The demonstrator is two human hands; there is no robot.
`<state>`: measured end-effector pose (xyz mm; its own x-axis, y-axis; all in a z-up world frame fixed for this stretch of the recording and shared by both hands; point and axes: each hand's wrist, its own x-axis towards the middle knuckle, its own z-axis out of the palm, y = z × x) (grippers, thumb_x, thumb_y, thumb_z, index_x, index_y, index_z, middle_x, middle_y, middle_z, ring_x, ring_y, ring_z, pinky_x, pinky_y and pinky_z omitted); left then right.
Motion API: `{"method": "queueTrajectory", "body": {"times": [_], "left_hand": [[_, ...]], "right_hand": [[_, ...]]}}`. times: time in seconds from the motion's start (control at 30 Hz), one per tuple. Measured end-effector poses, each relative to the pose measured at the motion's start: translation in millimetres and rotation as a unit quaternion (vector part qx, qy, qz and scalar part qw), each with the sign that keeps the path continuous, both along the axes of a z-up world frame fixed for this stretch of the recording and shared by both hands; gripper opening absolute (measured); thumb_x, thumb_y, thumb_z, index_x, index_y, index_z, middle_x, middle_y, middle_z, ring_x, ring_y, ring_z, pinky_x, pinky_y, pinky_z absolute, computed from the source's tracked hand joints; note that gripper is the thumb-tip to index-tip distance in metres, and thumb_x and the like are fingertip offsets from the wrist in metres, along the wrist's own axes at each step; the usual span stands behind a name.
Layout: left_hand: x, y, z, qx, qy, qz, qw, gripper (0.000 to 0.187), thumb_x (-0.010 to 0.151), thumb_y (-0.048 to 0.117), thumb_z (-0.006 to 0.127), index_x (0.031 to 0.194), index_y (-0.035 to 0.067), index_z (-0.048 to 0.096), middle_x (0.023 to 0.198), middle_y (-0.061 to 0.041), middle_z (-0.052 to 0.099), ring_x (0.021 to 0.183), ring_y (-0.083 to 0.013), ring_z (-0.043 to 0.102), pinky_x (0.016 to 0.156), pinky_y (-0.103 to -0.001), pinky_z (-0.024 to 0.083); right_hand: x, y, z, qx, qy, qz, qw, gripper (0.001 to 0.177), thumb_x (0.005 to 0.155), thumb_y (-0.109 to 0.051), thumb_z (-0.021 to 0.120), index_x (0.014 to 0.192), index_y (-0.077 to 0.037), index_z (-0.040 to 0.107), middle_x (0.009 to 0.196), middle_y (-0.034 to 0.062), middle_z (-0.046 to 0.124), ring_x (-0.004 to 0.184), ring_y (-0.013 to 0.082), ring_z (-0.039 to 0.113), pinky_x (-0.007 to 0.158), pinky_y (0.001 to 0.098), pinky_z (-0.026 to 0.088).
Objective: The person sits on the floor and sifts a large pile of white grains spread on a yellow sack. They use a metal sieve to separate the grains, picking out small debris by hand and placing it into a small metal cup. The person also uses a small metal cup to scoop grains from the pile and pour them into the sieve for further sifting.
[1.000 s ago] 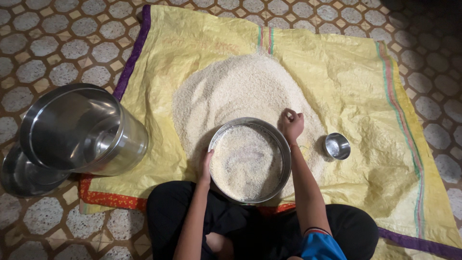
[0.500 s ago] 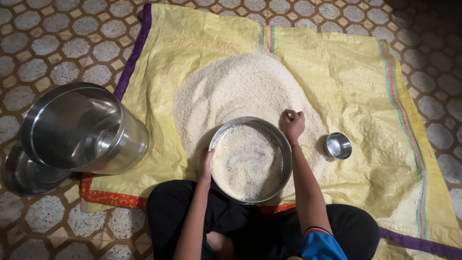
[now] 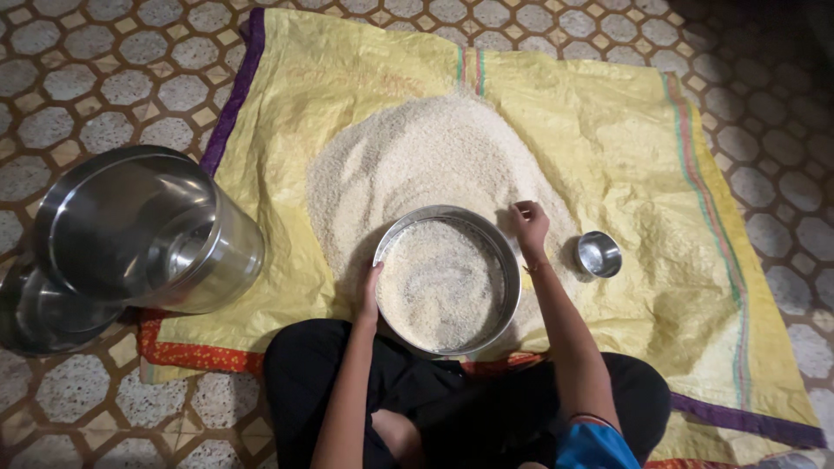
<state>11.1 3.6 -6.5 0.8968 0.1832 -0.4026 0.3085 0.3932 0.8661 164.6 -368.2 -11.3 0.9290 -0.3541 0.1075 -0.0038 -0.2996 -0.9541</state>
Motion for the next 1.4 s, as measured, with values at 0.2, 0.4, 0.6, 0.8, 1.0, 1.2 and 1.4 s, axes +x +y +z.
{"method": "queueTrajectory", "body": {"times": [0.2,0.4,0.6,0.8,1.0,1.2,1.4], "left_hand": [[4,0,-8,-0.01,-0.015,-0.015,1.0,0.066,0.093,0.045,0.058,0.142,0.002,0.057,0.143,-0.01,0.061,0.132,-0.0225,0.055,0.112,-0.034,0.04],[5,0,-13,0.001,-0.008,-0.021,1.0,0.068,0.093,0.047,0.058,0.144,0.003,0.055,0.147,-0.009,0.058,0.135,-0.0218,0.052,0.113,-0.034,0.037],[3,-1,-8,0.004,-0.018,-0.024,1.0,0.071,0.093,0.048,0.057,0.147,0.003,0.053,0.149,-0.011,0.057,0.138,-0.0241,0.051,0.114,-0.035,0.037],[2,-2,-13,0.007,-0.031,-0.035,0.999,0.075,0.096,0.056,0.051,0.153,0.008,0.044,0.158,-0.008,0.047,0.144,-0.0214,0.043,0.117,-0.035,0.032],[-17,-4,26,0.3,-0.064,0.031,0.951,0.069,0.102,0.058,0.05,0.148,0.007,0.054,0.149,-0.015,0.057,0.137,-0.0286,0.054,0.113,-0.04,0.042],[-48,-34,120,0.662,-0.259,0.069,0.7,0.057,0.093,0.042,0.073,0.14,0.013,0.063,0.122,-0.011,0.067,0.113,-0.0266,0.061,0.099,-0.043,0.044],[-73,-74,187,0.57,-0.43,-0.027,0.7,0.029,0.092,0.023,0.077,0.121,0.018,0.077,0.092,0.0,0.067,0.088,-0.016,0.062,0.087,-0.038,0.045]], "right_hand": [[-24,-23,28,0.429,0.014,0.066,0.901,0.023,0.099,-0.012,0.067,0.118,0.0,0.064,0.111,0.0111,0.069,0.105,0.0224,0.069,0.097,0.0352,0.057],[-66,-17,88,0.624,-0.01,0.066,0.779,0.046,0.098,-0.012,0.059,0.139,0.008,0.051,0.143,0.0201,0.057,0.139,0.0303,0.054,0.121,0.0398,0.043],[-146,29,164,0.679,-0.002,0.122,0.724,0.061,0.102,-0.02,0.046,0.15,0.016,0.035,0.158,0.0327,0.04,0.149,0.0403,0.041,0.123,0.0439,0.034],[-211,80,206,0.738,0.042,0.161,0.654,0.067,0.104,-0.028,0.035,0.154,0.015,0.026,0.163,0.033,0.03,0.151,0.041,0.034,0.124,0.0468,0.03],[-228,101,226,0.693,0.072,0.244,0.674,0.073,0.104,-0.036,0.034,0.155,0.015,0.023,0.165,0.0324,0.025,0.154,0.0401,0.029,0.128,0.0459,0.024],[-229,108,221,0.707,0.1,0.253,0.652,0.081,0.102,-0.042,0.039,0.156,0.016,0.021,0.165,0.0323,0.026,0.154,0.0387,0.028,0.129,0.0446,0.022],[-228,112,212,0.694,0.122,0.274,0.654,0.086,0.103,-0.05,0.036,0.156,0.016,0.021,0.165,0.0308,0.027,0.154,0.0361,0.03,0.13,0.0419,0.021]]}}
